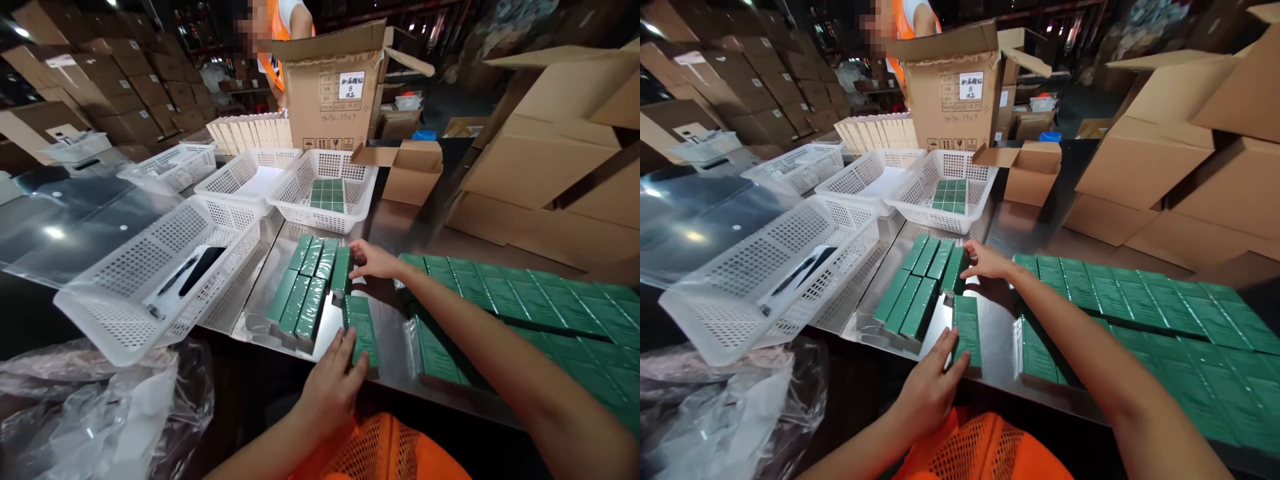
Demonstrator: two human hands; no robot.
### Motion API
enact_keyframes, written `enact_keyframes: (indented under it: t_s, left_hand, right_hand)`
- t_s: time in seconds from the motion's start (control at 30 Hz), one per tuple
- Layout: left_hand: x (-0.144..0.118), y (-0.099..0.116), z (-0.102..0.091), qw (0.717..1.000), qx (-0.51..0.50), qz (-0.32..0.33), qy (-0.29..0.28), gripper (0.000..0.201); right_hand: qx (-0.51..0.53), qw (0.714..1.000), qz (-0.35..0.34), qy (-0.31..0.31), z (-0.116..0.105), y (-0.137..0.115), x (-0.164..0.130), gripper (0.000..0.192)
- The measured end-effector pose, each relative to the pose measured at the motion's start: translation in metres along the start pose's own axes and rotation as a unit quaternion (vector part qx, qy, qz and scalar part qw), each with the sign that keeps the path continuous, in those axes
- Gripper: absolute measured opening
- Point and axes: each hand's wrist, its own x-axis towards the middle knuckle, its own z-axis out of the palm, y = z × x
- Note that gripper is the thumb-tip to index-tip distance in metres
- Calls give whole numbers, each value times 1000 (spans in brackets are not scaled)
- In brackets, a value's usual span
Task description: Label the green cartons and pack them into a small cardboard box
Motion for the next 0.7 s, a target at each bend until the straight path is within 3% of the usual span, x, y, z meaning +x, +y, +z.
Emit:
enact_keyframes:
  t_s: [0.13,0.27,0.43,0.7]
  left_hand:
    - [0,17,20,992,7,-122,-8,56]
    - [2,23,27,987,11,-157,22,47]
    - [0,9,14,993,-14,-99,58,46]
    - [-3,-10,-31,997,76,31,13,28]
  right_hand:
    - [6,1000,-1,9,4,5,-6,72]
    - [-11,1000,-15,6,5,1,-8,84]
    - [-95,993,-71,8,8,-6,-4,68]
    - [-117,991,-56,44,13,-8,-4,65]
